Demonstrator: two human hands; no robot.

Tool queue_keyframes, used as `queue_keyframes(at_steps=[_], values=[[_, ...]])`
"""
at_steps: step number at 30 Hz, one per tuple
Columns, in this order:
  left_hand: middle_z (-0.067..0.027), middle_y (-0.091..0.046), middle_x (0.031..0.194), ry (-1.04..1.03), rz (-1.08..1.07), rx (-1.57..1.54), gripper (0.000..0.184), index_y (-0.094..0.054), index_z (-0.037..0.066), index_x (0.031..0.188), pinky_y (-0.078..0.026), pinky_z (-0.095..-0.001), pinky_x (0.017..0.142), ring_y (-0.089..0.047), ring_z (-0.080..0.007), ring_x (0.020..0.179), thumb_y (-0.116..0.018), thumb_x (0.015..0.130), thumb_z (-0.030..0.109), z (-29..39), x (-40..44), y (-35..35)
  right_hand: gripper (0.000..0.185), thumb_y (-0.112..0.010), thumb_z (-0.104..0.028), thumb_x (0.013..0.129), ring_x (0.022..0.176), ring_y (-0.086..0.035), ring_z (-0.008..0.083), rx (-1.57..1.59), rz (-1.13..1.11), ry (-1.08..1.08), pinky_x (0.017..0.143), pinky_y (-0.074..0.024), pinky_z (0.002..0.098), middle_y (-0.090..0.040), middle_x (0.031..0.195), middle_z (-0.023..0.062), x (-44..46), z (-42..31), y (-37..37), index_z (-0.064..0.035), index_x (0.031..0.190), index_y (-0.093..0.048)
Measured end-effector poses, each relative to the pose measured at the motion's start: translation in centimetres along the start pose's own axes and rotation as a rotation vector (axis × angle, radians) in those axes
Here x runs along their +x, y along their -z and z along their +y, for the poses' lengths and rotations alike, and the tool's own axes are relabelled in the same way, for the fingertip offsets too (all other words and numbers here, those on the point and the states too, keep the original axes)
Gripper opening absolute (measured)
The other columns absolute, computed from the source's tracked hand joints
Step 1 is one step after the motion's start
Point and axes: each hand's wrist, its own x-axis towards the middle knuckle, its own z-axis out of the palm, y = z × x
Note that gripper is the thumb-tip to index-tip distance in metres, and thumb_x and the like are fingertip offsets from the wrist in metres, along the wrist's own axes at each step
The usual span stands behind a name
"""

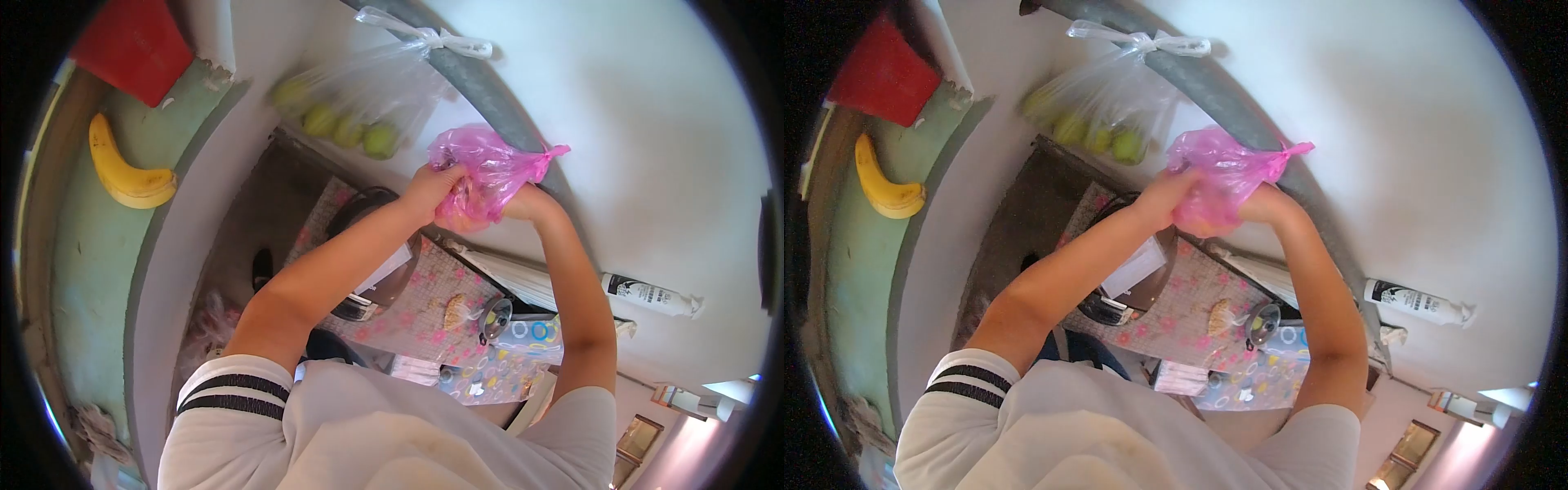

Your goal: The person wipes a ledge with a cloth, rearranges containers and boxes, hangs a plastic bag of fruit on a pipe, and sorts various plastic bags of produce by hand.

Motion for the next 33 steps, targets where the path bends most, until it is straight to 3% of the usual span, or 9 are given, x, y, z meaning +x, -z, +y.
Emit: queue_keyframes(at_steps=[4, 7, 13, 20, 24, 28, 31, 33], values=[[-0.0092, -0.062, 0.097, -0.006, 0.033, -0.101, 0.03, -0.058, 0.0, 0.105, -0.052, -0.035, 0.08, -0.062, -0.0195, 0.087, -0.065, 0.083, 0.019, 1.0, -0.7, -0.2, 0.036, -0.064, -0.029, 0.086, 0.092, -0.058, 0.0184, 0.109, -0.049, -0.034, 0.079, -0.0497, 0.0333, -0.063, 0.103, 0.0078, -0.1, 0.1, 0.1, -0.0076, 0.114, -0.059], [-0.008, -0.062, 0.098, 0.054, -0.009, -0.153, 0.029, -0.058, 0.001, 0.105, -0.051, -0.0353, 0.082, -0.061, -0.0195, 0.089, -0.064, 0.085, 0.021, 1.3, -0.1, 0.5, 0.038, -0.062, -0.032, 0.088, 0.099, -0.056, 0.0187, 0.087, 0.021, 0.142, 0.087, -0.0473, 0.0337, -0.062, 0.111, 0.0075, 0.6, 1.3, -0.2, -0.0079, 0.117, -0.059], [-0.0068, -0.062, 0.102, 0.084, -0.045, -0.174, 0.03, -0.057, 0.003, 0.107, -0.05, -0.0341, 0.086, -0.06, -0.018, 0.094, -0.063, 0.087, 0.024, 1.5, -0.8, 0.3, 0.041, -0.061, -0.033, 0.087, 0.104, -0.057, 0.0205, -0.052, 0.06, 0.102, 0.089, -0.0466, 0.0344, -0.061, 0.116, 0.0093, -0.2, -0.2, -0.4, -0.0086, 0.12, -0.058], [-0.007, -0.062, 0.103, 0.122, -0.064, -0.18, 0.03, -0.057, 0.004, 0.107, -0.05, -0.0342, 0.087, -0.06, -0.0183, 0.095, -0.062, 0.087, 0.026, 1.7, -0.9, 0.6, 0.041, -0.061, -0.031, 0.086, 0.105, -0.057, 0.0213, 0.163, 0.003, 0.005, 0.091, -0.0459, 0.0345, -0.061, 0.117, 0.0106, -1.5, -2.0, -0.7, -0.0087, 0.12, -0.058], [-0.0066, -0.062, 0.1, 0.221, -0.124, -0.313, 0.029, -0.058, 0.005, 0.105, -0.05, -0.0352, 0.086, -0.061, -0.0192, 0.092, -0.062, 0.085, 0.026, 3.6, -1.5, 1.5, 0.04, -0.061, -0.028, 0.085, 0.107, -0.056, 0.0216, 0.043, 0.0, 0.011, 0.092, -0.0451, 0.0342, -0.06, 0.117, 0.0113, -2.9, -2.0, 0.4, -0.0079, 0.12, -0.058], [-0.0066, -0.063, 0.096, 0.161, -0.11, -0.14, 0.029, -0.058, 0.005, 0.104, -0.051, -0.0348, 0.084, -0.061, -0.0193, 0.088, -0.062, 0.083, 0.025, 2.5, -1.2, 2.0, 0.037, -0.059, -0.023, 0.085, 0.101, -0.057, 0.0192, -0.057, 0.186, 0.197, 0.089, -0.046, 0.0319, -0.062, 0.111, 0.0091, -3.7, 0.4, -0.4, -0.0054, 0.118, -0.057], [-0.0068, -0.063, 0.094, 0.167, -0.128, -0.108, 0.029, -0.059, 0.005, 0.105, -0.051, -0.0327, 0.081, -0.061, -0.0181, 0.085, -0.061, 0.082, 0.023, 3.1, -1.2, 1.8, 0.038, -0.064, -0.021, 0.083, 0.099, -0.058, 0.0176, 0.14, 0.206, 0.12, 0.088, -0.0469, 0.0323, -0.062, 0.11, 0.0093, -4.4, 1.2, 0.1, -0.0018, 0.115, -0.058], [-0.0067, -0.063, 0.094, 0.186, -0.143, -0.034, 0.029, -0.059, 0.005, 0.106, -0.05, -0.0311, 0.079, -0.061, -0.0169, 0.084, -0.061, 0.083, 0.023, 3.7, -1.6, 2.6, 0.036, -0.058, -0.018, 0.087, 0.096, -0.061, 0.0179, 0.138, 0.143, 0.013, 0.085, -0.0492, 0.031, -0.062, 0.108, 0.0088, -5.4, 2.9, 1.4, -0.0008, 0.118, -0.055]])
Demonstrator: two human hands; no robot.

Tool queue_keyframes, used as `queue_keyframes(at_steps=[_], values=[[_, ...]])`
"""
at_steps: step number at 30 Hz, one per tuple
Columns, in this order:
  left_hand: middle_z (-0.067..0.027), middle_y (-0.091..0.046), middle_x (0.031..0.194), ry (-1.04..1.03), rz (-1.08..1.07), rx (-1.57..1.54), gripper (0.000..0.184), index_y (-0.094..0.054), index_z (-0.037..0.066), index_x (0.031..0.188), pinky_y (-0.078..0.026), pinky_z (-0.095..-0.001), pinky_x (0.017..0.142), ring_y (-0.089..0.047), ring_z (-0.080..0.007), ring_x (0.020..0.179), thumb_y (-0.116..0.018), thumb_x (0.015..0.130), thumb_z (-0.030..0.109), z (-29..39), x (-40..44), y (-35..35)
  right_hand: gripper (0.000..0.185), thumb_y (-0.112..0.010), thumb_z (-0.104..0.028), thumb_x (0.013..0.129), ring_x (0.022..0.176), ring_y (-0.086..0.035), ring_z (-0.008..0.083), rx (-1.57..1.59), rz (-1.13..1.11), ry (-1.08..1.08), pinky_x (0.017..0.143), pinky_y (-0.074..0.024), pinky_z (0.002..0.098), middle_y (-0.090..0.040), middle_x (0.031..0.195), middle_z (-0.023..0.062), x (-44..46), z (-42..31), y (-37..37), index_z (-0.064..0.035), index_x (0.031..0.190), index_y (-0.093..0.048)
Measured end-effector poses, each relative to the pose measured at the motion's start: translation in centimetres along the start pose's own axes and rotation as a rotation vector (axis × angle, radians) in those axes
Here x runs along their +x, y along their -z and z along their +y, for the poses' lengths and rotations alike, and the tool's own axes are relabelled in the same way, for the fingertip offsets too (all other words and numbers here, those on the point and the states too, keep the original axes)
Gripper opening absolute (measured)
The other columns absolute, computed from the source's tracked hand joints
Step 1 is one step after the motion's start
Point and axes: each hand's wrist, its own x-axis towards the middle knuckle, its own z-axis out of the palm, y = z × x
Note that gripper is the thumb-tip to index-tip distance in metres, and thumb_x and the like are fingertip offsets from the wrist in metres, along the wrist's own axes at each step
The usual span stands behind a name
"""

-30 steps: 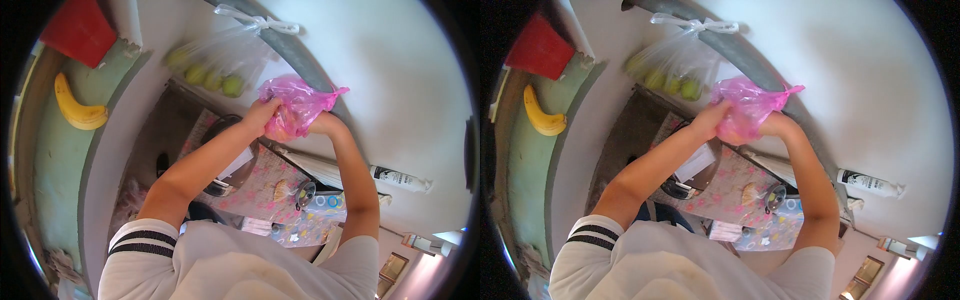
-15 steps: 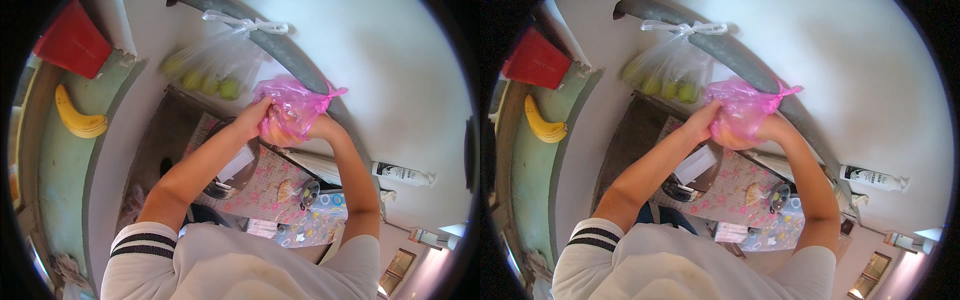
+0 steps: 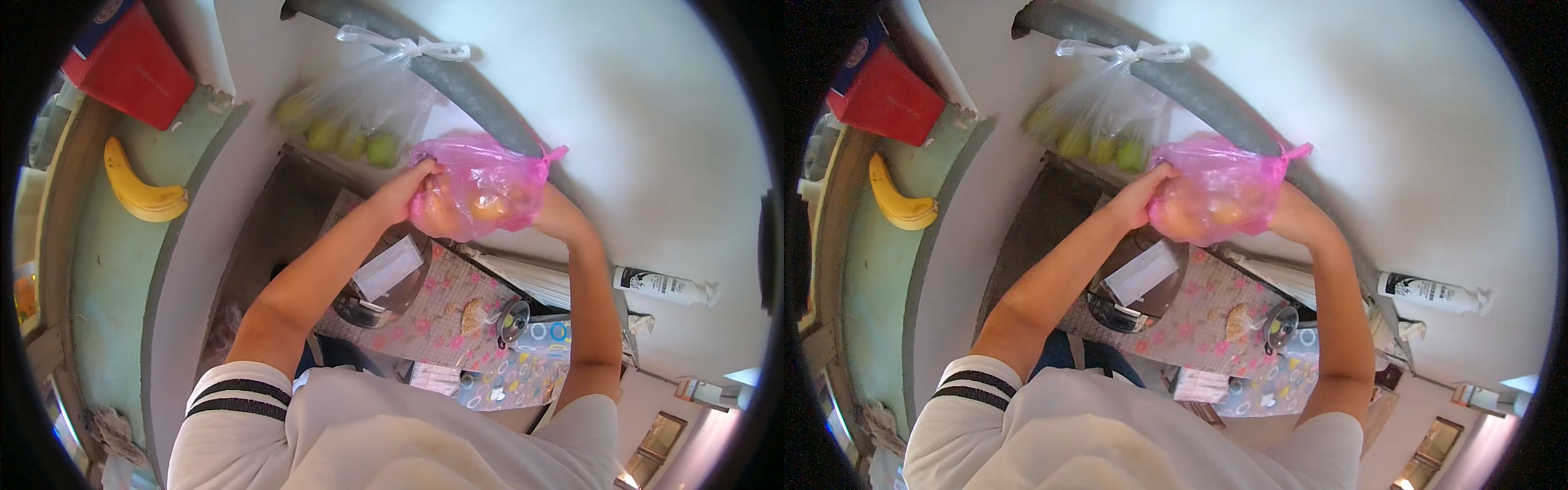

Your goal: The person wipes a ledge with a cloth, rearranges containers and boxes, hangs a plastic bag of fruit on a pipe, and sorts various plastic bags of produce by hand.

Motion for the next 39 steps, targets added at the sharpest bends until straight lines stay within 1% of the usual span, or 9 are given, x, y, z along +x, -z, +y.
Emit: queue_keyframes(at_steps=[9, 15, 17, 19, 21, 23, 28, 35, 39], values=[[-0.0083, -0.058, 0.118, -0.148, -0.082, 0.526, 0.043, -0.048, 0.002, 0.127, -0.047, -0.0307, 0.092, -0.057, -0.0173, 0.106, -0.056, 0.088, 0.017, 1.4, -0.2, 5.2, 0.029, -0.052, -0.015, 0.094, 0.091, -0.065, 0.0224, 0.569, 0.401, -0.099, 0.079, -0.055, 0.0318, -0.062, 0.111, 0.0132, -8.2, -1.5, 0.0, 0.0024, 0.117, -0.055], [-0.0079, -0.056, 0.119, -0.362, 0.083, 0.57, 0.059, -0.044, 0.001, 0.132, -0.043, -0.03, 0.093, -0.053, -0.0169, 0.108, -0.064, 0.086, 0.033, -0.1, -4.8, 6.0, 0.041, -0.058, -0.023, 0.09, 0.089, -0.065, 0.0261, 0.646, 0.623, 0.208, 0.07, -0.0567, 0.0348, -0.061, 0.109, 0.0189, -17.0, -4.3, -1.3, 0.0052, 0.12, -0.051], [-0.008, -0.057, 0.116, -0.394, 0.353, 0.655, 0.045, -0.055, 0.001, 0.12, -0.038, -0.0294, 0.096, -0.051, -0.0163, 0.107, -0.058, 0.089, 0.034, -3.9, -3.2, 12.0, 0.043, -0.06, -0.023, 0.088, 0.089, -0.064, 0.0265, 0.681, 0.554, 0.311, 0.068, -0.0573, 0.0353, -0.061, 0.109, 0.0193, -16.3, -6.9, -3.3, 0.0061, 0.119, -0.051], [-0.0071, -0.061, 0.091, -0.339, 0.448, 0.813, 0.044, -0.061, 0.002, 0.099, -0.044, -0.0301, 0.076, -0.054, -0.0149, 0.086, -0.059, 0.087, 0.044, -4.0, -8.5, 11.3, 0.046, -0.063, -0.023, 0.085, 0.087, -0.064, 0.0266, 0.515, 0.538, 0.432, 0.064, -0.0581, 0.0337, -0.061, 0.108, 0.0191, -14.2, -9.6, -6.5, 0.0077, 0.117, -0.051], [-0.0043, -0.058, 0.075, -0.2, 0.436, 0.797, 0.039, -0.061, 0.003, 0.081, -0.042, -0.0298, 0.068, -0.052, -0.0139, 0.073, -0.06, 0.088, 0.041, -6.0, -11.6, 13.5, 0.044, -0.061, -0.019, 0.087, 0.098, -0.061, 0.0258, 0.686, 0.317, 0.526, 0.079, -0.0518, 0.0349, -0.058, 0.115, 0.0191, -10.7, -14.5, -10.4, 0.0073, 0.12, -0.049], [-0.0036, -0.058, 0.072, -0.316, 0.449, 0.79, 0.036, -0.062, 0.003, 0.078, -0.042, -0.0297, 0.064, -0.053, -0.0139, 0.068, -0.062, 0.087, 0.037, -9.0, -14.6, 17.4, 0.042, -0.059, -0.015, 0.089, 0.109, -0.057, 0.025, 0.84, 0.073, 0.618, 0.095, -0.0454, 0.036, -0.056, 0.122, 0.0191, -7.0, -19.7, -14.5, 0.0068, 0.122, -0.048], [-0.0056, -0.062, 0.085, -0.098, 0.48, 0.837, 0.028, -0.06, 0.004, 0.095, -0.046, -0.0289, 0.072, -0.057, -0.0147, 0.08, -0.059, 0.089, 0.031, -9.2, -25.2, 23.4, 0.032, -0.049, -0.005, 0.094, 0.109, -0.057, 0.0227, 0.832, -0.176, 0.816, 0.09, -0.0523, 0.0365, -0.051, 0.127, 0.0159, 2.2, -28.6, -23.2, 0.0051, 0.124, -0.046], [-0.0067, -0.064, 0.089, -0.372, 0.915, 0.364, 0.028, -0.06, 0.005, 0.094, -0.047, -0.0305, 0.072, -0.058, -0.0156, 0.079, -0.058, 0.088, 0.032, -8.0, -39.1, 23.7, 0.028, -0.052, -0.006, 0.093, 0.097, -0.061, 0.0162, 0.485, 0.103, 0.785, 0.08, -0.054, 0.0303, -0.058, 0.113, 0.0126, 8.3, -33.6, -29.7, 0.0003, 0.12, -0.05], [-0.0056, -0.064, 0.093, -0.616, 1.082, 0.135, 0.025, -0.057, 0.007, 0.103, -0.047, -0.0296, 0.075, -0.059, -0.0144, 0.082, -0.056, 0.089, 0.028, -13.6, -45.7, 25.0, 0.03, -0.057, -0.01, 0.089, 0.078, -0.063, 0.018, -0.08, 0.941, 1.249, 0.066, -0.0503, 0.0311, -0.058, 0.102, 0.0146, 8.4, -30.8, -31.1, -0.0011, 0.117, -0.051]])
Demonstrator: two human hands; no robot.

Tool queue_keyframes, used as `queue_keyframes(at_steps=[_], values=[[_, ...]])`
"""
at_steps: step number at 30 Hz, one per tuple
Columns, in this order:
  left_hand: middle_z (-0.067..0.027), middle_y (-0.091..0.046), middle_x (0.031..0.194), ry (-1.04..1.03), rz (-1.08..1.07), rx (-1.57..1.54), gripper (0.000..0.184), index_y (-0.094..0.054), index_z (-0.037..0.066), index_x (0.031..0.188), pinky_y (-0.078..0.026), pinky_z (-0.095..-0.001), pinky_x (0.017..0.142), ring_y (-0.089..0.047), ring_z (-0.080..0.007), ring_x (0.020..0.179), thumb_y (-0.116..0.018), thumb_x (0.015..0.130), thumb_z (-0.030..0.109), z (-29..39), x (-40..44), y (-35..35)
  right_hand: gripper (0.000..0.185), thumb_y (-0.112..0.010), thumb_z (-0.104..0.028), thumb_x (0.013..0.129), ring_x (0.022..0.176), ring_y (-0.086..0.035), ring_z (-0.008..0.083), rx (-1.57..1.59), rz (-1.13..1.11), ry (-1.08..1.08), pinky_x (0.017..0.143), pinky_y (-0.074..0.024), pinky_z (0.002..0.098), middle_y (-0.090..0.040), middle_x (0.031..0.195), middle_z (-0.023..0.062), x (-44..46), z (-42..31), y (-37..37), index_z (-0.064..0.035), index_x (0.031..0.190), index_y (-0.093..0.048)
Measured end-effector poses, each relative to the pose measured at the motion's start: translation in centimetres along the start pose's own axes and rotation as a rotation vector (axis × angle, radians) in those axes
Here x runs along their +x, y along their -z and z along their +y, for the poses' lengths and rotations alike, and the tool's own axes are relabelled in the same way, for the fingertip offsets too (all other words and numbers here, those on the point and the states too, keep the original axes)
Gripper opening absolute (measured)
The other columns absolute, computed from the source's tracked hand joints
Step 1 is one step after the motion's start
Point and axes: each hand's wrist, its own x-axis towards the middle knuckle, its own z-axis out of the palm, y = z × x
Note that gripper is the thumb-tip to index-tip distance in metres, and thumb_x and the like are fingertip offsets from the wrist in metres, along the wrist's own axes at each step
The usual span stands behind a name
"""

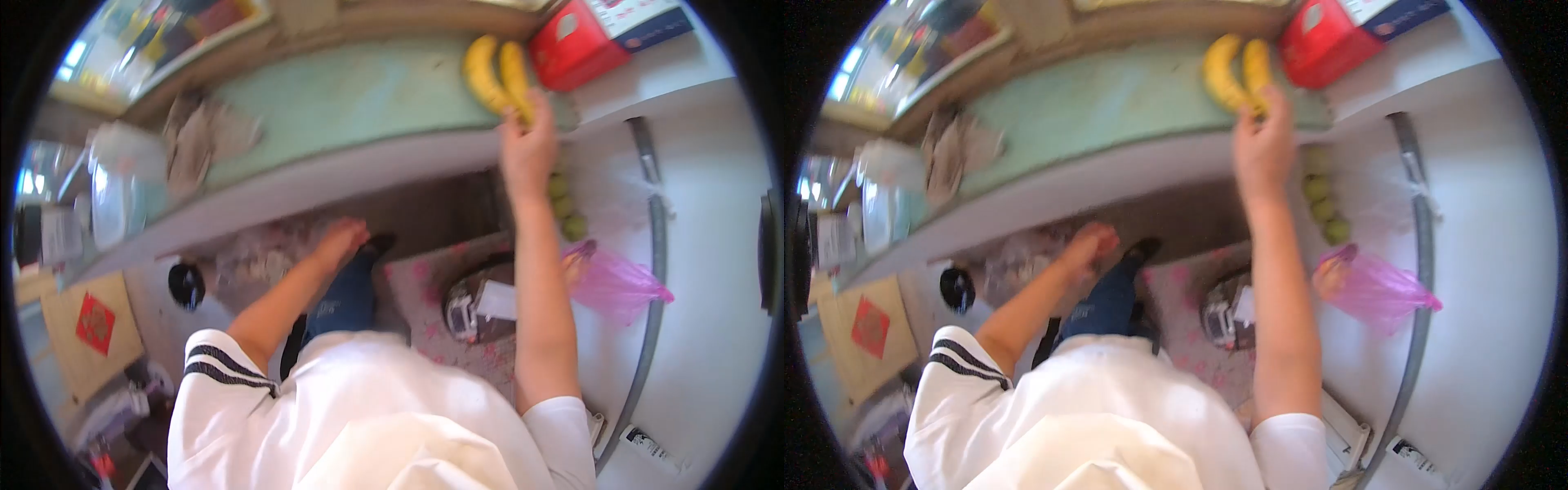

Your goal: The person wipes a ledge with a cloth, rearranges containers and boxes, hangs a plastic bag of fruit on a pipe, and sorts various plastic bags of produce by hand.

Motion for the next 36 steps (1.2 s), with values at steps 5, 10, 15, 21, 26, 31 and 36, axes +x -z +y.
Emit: queue_keyframes(at_steps=[5, 10, 15, 21, 26, 31, 36], values=[[-0.0044, -0.063, 0.093, 0.034, 0.219, -0.047, 0.022, -0.059, 0.008, 0.103, -0.047, -0.0299, 0.076, -0.059, -0.0147, 0.082, -0.055, 0.089, 0.025, -8.3, -10.1, 10.5, 0.023, -0.056, -0.005, 0.088, 0.068, -0.062, 0.0139, 0.473, -0.252, -0.512, 0.062, -0.0486, 0.026, -0.059, 0.1, 0.0099, -8.3, -8.2, 5.1, -0.0017, 0.111, -0.055], [-0.0053, -0.065, 0.092, 0.386, 0.401, 0.103, 0.026, -0.06, 0.009, 0.103, -0.046, -0.0304, 0.073, -0.06, -0.0152, 0.085, -0.056, 0.088, 0.029, -20.5, -18.2, 17.7, 0.018, -0.056, -0.012, 0.087, 0.091, -0.064, 0.029, 0.584, -0.922, -0.595, 0.078, -0.0494, 0.0387, -0.065, 0.096, 0.0162, -27.8, -11.0, 2.1, -0.0035, 0.102, -0.061], [-0.0055, -0.064, 0.084, 0.391, 0.434, 0.149, 0.025, -0.061, 0.008, 0.1, -0.046, -0.0273, 0.068, -0.06, -0.0158, 0.078, -0.06, 0.084, 0.027, -24.9, -20.2, 19.9, 0.027, -0.057, -0.022, 0.084, 0.096, -0.06, 0.0356, 0.512, -1.588, -0.446, 0.082, -0.0479, 0.0428, -0.063, 0.102, 0.019, -40.7, -17.8, 3.1, -0.0043, 0.104, -0.061], [-0.0048, -0.065, 0.09, 0.426, 0.263, 0.32, 0.022, -0.059, 0.007, 0.1, -0.046, -0.0305, 0.074, -0.06, -0.0149, 0.084, -0.059, 0.085, 0.023, -26.7, -12.0, 22.1, 0.025, -0.056, -0.02, 0.085, 0.091, -0.062, 0.0337, 0.599, -1.679, -0.69, 0.079, -0.0484, 0.0399, -0.065, 0.097, 0.0161, -54.8, -21.3, 1.4, -0.0034, 0.102, -0.061], [-0.0069, -0.064, 0.091, 0.295, 0.155, 0.513, 0.019, -0.058, 0.003, 0.098, -0.047, -0.0293, 0.072, -0.06, -0.0169, 0.083, -0.06, 0.083, 0.015, -34.3, 1.1, 27.9, 0.021, -0.055, -0.019, 0.085, 0.091, -0.062, 0.0337, 0.488, -1.587, -0.885, 0.079, -0.0487, 0.0388, -0.066, 0.096, 0.0162, -65.7, -22.7, -3.3, -0.0049, 0.101, -0.06], [-0.0199, -0.062, 0.101, -0.032, 0.298, 1.158, 0.037, -0.059, -0.002, 0.103, -0.047, -0.041, 0.081, -0.059, -0.0338, 0.094, -0.053, 0.087, 0.032, -40.3, 15.6, 33.4, 0.019, -0.057, -0.016, 0.084, 0.087, -0.064, 0.0291, 0.471, -1.464, -1.304, 0.078, -0.0497, 0.0353, -0.066, 0.094, 0.0143, -79.7, -28.2, -8.9, -0.0042, 0.099, -0.059], [-0.0227, -0.06, 0.114, 0.029, 0.439, 1.565, 0.047, -0.059, 0.001, 0.11, -0.045, -0.0481, 0.088, -0.057, -0.0397, 0.105, -0.05, 0.088, 0.041, -39.8, 26.3, 34.0, 0.015, -0.055, -0.015, 0.087, 0.088, -0.064, 0.0312, 0.766, -1.186, -1.58, 0.076, -0.0501, 0.0401, -0.066, 0.092, 0.0145, -84.5, -32.1, -13.8, -0.0054, 0.098, -0.058]])
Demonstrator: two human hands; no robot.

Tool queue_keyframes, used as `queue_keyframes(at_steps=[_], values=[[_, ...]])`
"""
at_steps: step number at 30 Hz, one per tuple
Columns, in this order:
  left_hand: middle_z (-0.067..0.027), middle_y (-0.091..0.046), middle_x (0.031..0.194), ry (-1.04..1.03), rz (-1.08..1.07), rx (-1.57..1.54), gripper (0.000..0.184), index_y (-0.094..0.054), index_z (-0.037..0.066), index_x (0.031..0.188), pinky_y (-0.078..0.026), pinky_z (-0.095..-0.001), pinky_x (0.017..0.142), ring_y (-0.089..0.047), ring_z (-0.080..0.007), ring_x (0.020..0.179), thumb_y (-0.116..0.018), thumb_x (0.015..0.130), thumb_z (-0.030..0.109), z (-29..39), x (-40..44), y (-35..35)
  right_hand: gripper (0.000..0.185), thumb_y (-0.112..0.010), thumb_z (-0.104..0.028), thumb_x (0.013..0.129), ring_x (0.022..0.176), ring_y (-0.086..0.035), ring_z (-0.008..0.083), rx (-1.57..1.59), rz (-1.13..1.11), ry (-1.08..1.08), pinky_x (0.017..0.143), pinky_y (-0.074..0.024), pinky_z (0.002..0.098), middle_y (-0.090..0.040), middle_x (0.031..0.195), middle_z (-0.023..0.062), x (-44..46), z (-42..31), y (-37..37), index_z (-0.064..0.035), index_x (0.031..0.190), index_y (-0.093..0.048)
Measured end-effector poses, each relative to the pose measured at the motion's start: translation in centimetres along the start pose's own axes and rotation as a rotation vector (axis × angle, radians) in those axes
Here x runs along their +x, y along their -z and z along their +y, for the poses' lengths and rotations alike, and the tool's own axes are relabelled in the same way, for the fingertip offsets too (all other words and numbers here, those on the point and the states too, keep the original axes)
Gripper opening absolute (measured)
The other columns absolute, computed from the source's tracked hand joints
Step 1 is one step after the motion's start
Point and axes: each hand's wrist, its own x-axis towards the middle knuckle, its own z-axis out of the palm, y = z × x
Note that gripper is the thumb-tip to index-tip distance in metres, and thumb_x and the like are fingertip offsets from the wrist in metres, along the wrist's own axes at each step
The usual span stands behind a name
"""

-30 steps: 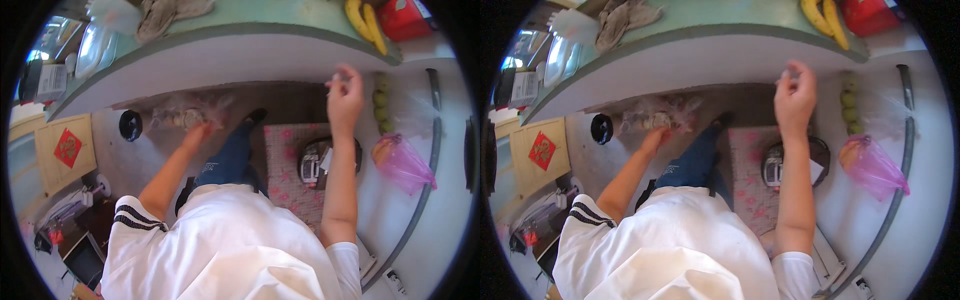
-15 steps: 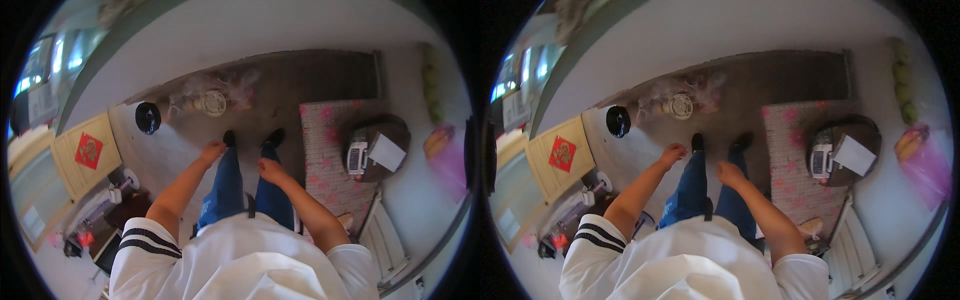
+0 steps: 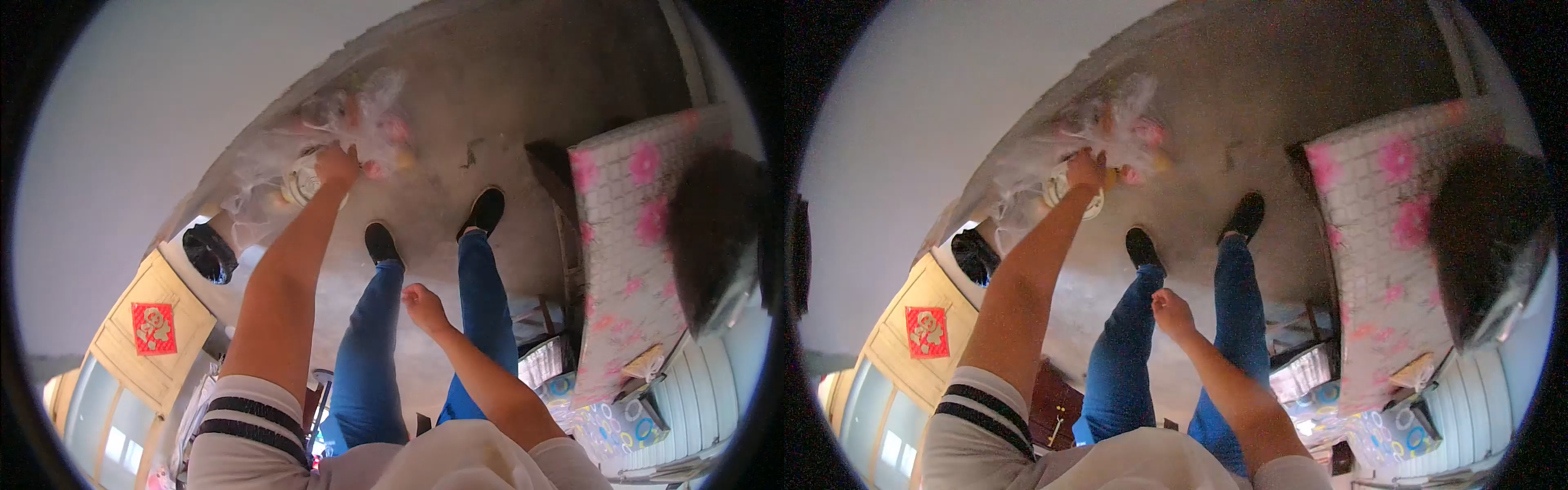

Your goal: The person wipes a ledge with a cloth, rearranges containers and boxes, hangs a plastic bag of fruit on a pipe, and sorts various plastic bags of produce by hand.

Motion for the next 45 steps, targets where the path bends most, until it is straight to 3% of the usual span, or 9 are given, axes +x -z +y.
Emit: queue_keyframes(at_steps=[5, 9, 12, 19, 24, 28, 33, 37, 45], values=[[-0.0262, -0.059, 0.113, 0.092, -0.165, 0.008, 0.05, -0.057, 0.0, 0.113, -0.045, -0.0476, 0.088, -0.055, -0.0419, 0.108, -0.053, 0.084, 0.04, 0.6, 8.0, -5.3, 0.018, -0.05, -0.017, 0.096, 0.08, -0.061, 0.0148, 0.116, -0.017, -0.078, 0.074, -0.0486, 0.0267, -0.065, 0.091, 0.008, 3.4, -1.7, -0.2, -0.001, 0.103, -0.055], [-0.0236, -0.061, 0.108, -0.565, 0.336, -0.25, 0.049, -0.048, -0.003, 0.122, -0.044, -0.0472, 0.09, -0.057, -0.0442, 0.099, -0.051, 0.086, 0.029, -0.4, 10.8, -8.8, 0.018, -0.05, -0.019, 0.097, 0.078, -0.061, 0.0143, 0.463, 0.017, -0.098, 0.07, -0.0497, 0.0266, -0.065, 0.089, 0.0066, 4.2, -4.4, 0.6, -0.0041, 0.104, -0.055], [-0.0313, -0.056, 0.112, -0.058, -0.04, -0.466, 0.056, -0.047, -0.007, 0.118, -0.043, -0.0426, 0.091, -0.055, -0.0462, 0.104, -0.056, 0.083, 0.035, 1.6, 6.7, -3.4, 0.016, -0.051, -0.019, 0.097, 0.078, -0.061, 0.0145, 0.535, 0.006, -0.164, 0.068, -0.0499, 0.0264, -0.065, 0.09, 0.0062, 5.1, -5.7, 1.8, -0.0058, 0.105, -0.054], [-0.0281, -0.054, 0.108, -0.426, -0.189, -0.544, 0.05, -0.044, -0.006, 0.121, -0.043, -0.0465, 0.087, -0.054, -0.0427, 0.101, -0.061, 0.081, 0.02, 3.6, -14.4, 3.5, 0.035, -0.053, -0.035, 0.094, 0.09, -0.061, 0.0178, 0.884, 0.241, -0.104, 0.081, -0.0477, 0.0315, -0.063, 0.107, 0.0074, 7.2, -9.7, 6.0, -0.0083, 0.117, -0.054], [-0.0271, -0.053, 0.114, -0.637, -0.969, -0.33, 0.057, -0.042, -0.001, 0.126, -0.039, -0.048, 0.096, -0.05, -0.0427, 0.11, -0.065, 0.077, 0.017, 2.9, -18.9, 2.9, 0.037, -0.064, -0.018, 0.083, 0.098, -0.058, 0.0205, 1.025, 0.395, -0.32, 0.086, -0.0464, 0.0339, -0.06, 0.108, 0.0056, 7.5, -8.7, 7.9, -0.0022, 0.115, -0.055], [-0.0225, -0.044, 0.131, -0.624, 0.112, 0.059, 0.068, -0.044, 0.004, 0.13, -0.027, -0.0512, 0.103, -0.038, -0.0384, 0.124, -0.069, 0.072, 0.028, 0.7, -6.4, 2.7, 0.038, -0.066, -0.012, 0.079, 0.097, -0.058, 0.0197, 0.739, 0.486, -0.136, 0.085, -0.0457, 0.0321, -0.06, 0.107, 0.0056, 8.2, -7.2, 8.3, -0.0013, 0.113, -0.055], [-0.0222, -0.049, 0.13, -0.502, -0.169, 0.496, 0.074, -0.036, 0.006, 0.139, -0.034, -0.0445, 0.104, -0.043, -0.0337, 0.126, -0.065, 0.075, 0.031, -3.0, 4.8, 4.7, 0.04, -0.067, -0.014, 0.078, 0.095, -0.058, 0.0195, 0.258, 0.42, 0.197, 0.083, -0.0461, 0.0318, -0.06, 0.106, 0.0053, 8.7, -4.6, 7.2, -0.002, 0.114, -0.055], [-0.0195, -0.055, 0.119, -0.138, -0.221, 0.09, 0.057, -0.047, 0.009, 0.126, -0.04, -0.0419, 0.095, -0.051, -0.0329, 0.115, -0.063, 0.073, 0.025, -4.2, 12.9, 3.0, 0.039, -0.067, -0.016, 0.079, 0.092, -0.058, 0.0185, 0.999, 0.416, -0.46, 0.077, -0.0485, 0.0327, -0.06, 0.104, 0.005, 8.0, -11.3, 8.0, -0.0034, 0.113, -0.055], [-0.0179, -0.056, 0.104, -0.673, 0.256, 0.314, 0.028, -0.07, 0.014, 0.089, -0.044, -0.0435, 0.081, -0.053, -0.0335, 0.099, -0.066, 0.062, 0.014, 2.9, 6.5, 3.6, 0.04, -0.067, -0.015, 0.079, 0.095, -0.057, 0.0178, 0.989, 0.402, -0.263, 0.083, -0.0469, 0.0332, -0.059, 0.106, 0.0048, 8.0, -10.0, 7.1, -0.0049, 0.116, -0.055]])
